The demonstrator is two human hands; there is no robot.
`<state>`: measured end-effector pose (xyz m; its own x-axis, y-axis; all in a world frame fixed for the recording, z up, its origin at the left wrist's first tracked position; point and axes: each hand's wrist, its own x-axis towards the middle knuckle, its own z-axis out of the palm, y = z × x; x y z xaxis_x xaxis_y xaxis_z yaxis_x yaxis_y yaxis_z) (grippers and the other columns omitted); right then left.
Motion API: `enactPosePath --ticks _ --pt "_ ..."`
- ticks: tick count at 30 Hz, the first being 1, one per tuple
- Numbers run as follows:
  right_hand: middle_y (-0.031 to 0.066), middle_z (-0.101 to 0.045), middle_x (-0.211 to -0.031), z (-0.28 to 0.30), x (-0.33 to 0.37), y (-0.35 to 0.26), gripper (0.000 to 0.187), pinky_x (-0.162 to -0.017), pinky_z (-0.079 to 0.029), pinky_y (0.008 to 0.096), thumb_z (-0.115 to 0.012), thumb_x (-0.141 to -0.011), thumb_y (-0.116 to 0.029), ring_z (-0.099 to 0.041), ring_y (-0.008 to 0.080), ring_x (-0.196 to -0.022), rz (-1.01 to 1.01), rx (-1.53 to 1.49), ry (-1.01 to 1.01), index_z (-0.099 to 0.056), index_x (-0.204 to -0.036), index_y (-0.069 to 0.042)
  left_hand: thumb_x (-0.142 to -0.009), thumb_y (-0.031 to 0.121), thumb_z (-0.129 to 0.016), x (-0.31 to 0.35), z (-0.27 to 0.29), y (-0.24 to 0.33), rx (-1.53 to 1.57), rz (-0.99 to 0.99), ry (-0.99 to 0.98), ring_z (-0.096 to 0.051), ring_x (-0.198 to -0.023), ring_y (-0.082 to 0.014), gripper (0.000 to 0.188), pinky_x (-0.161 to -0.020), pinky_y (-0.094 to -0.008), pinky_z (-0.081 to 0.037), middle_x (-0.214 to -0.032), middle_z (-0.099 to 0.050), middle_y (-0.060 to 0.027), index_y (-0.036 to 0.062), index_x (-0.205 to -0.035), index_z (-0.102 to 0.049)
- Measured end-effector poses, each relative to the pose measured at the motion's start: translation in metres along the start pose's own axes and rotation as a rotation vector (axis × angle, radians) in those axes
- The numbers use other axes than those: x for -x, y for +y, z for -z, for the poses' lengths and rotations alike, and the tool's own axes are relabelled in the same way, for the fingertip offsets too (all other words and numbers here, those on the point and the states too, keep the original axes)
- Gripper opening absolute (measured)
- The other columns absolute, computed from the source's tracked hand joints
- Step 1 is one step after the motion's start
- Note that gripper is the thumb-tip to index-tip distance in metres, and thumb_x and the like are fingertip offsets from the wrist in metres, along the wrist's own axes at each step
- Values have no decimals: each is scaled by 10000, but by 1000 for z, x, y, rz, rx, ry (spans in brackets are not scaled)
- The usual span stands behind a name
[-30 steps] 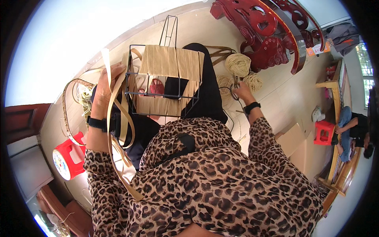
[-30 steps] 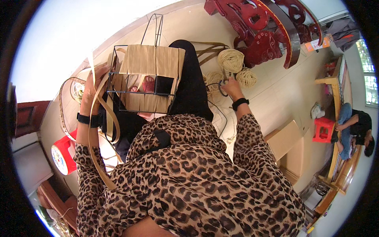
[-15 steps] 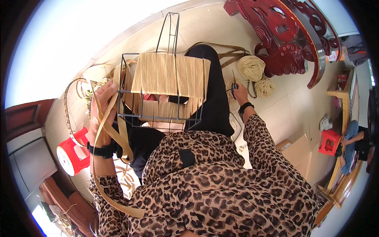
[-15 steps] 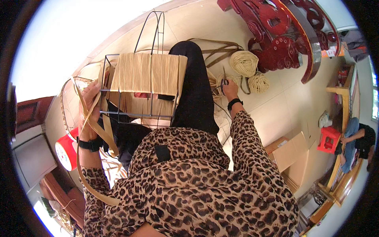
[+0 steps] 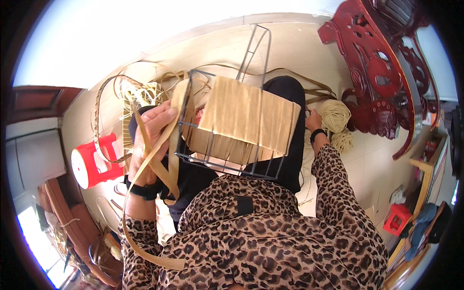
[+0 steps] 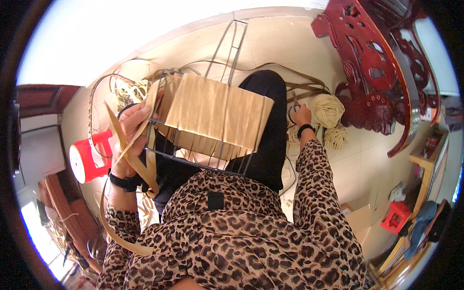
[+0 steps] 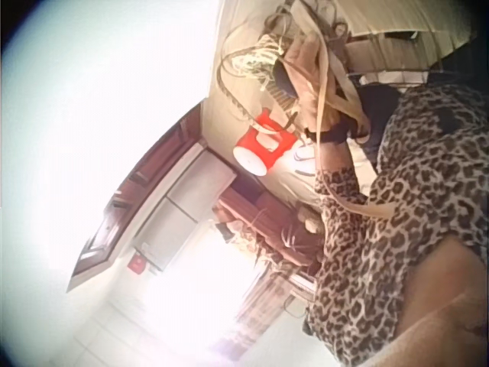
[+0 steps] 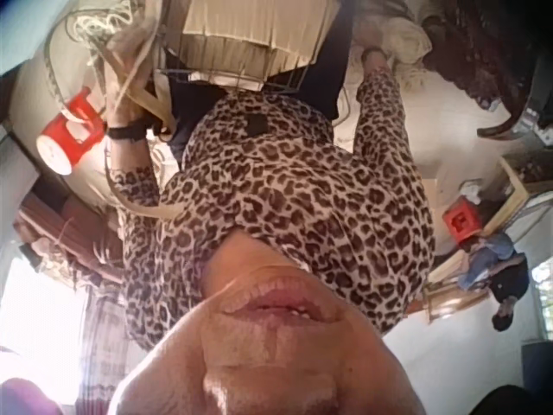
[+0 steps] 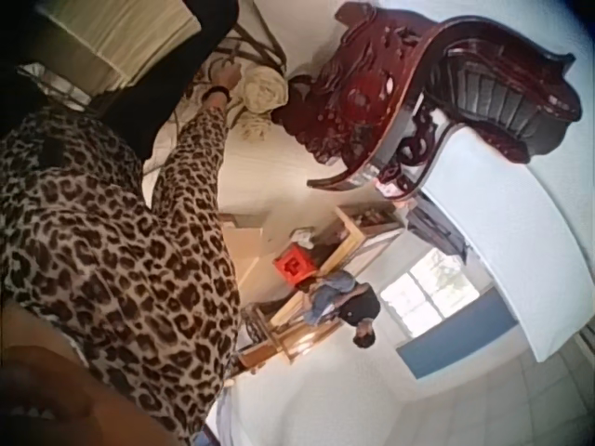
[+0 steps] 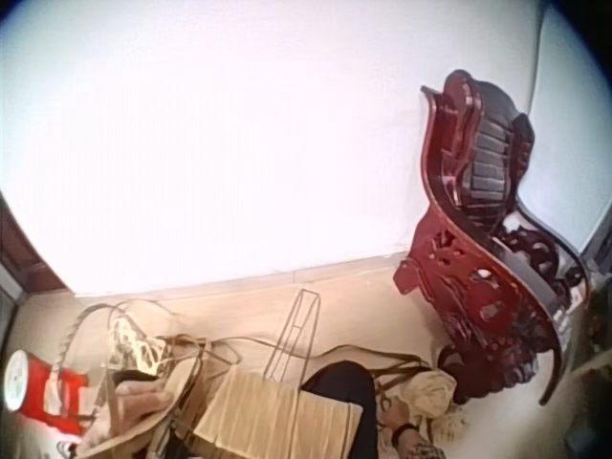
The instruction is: The person weaves strips of bamboo through a metal frame to form a basket, using scissors to trim the strips as needed.
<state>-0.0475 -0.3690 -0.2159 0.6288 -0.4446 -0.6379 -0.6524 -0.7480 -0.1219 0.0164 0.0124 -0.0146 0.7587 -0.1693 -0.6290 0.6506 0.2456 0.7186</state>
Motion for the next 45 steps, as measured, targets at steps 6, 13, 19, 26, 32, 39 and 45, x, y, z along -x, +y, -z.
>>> enactPosePath --ticks 6,13,19,26,32,39,45 --pt "217 -526 -830 3 -13 32 341 -608 -435 420 -532 -720 -61 -528 316 -718 126 122 141 -448 -1027 61 -792 102 -474 -3 -6 -3 27 -23 -91 -538 -675 -79 239 -630 -171 -417 -802 -589 -46 -41 -973 -539" --pt "139 -555 -955 90 2 -41 314 -757 -398 290 -522 -770 -154 -531 205 -852 430 -531 422 -504 -1023 31 -815 127 -478 -14 -6 -16 115 -105 -167 -490 -613 -59 156 -545 -154 -374 -697 -545 -8 -3 -791 -561" --pt "78 -554 -988 151 114 -188 270 -803 -383 237 -490 -801 -104 -509 119 -910 1017 -501 223 -499 -1045 12 -811 150 -484 -20 -3 -30 210 -117 -238 -493 -619 -74 191 -578 -169 -378 -697 -555 -38 -19 -780 -567" --pt "99 -592 -895 134 105 -296 296 -666 -437 245 -479 -764 -202 -562 147 -783 1115 349 -211 -547 -945 21 -778 172 -550 -38 -3 -39 79 -145 -165 -478 -478 -53 180 -436 -184 -385 -596 -534 3 -4 -796 -581" --pt "92 -605 -775 118 86 -313 226 -479 -430 217 -440 -749 -150 -585 126 -615 747 345 -695 -586 -812 10 -777 170 -548 -40 -6 -41 87 -127 -186 -467 -496 -42 188 -442 -183 -377 -610 -532 17 1 -846 -593" --pt "72 -574 -583 106 86 -317 112 -356 -334 205 -520 -700 -97 -521 106 -463 715 346 -540 -587 -708 -7 -774 219 -554 -42 12 -40 101 -278 -251 -548 -543 -117 187 -500 -227 -451 -665 -600 -79 38 -786 -600" --pt "79 -544 -584 104 87 -308 80 -366 -360 201 -496 -689 -37 -479 94 -439 613 228 -493 -553 -682 18 -866 224 -350 11 152 31 -169 -652 116 -553 -808 -172 315 -747 -281 -449 -889 -577 -135 -22 -925 -537"
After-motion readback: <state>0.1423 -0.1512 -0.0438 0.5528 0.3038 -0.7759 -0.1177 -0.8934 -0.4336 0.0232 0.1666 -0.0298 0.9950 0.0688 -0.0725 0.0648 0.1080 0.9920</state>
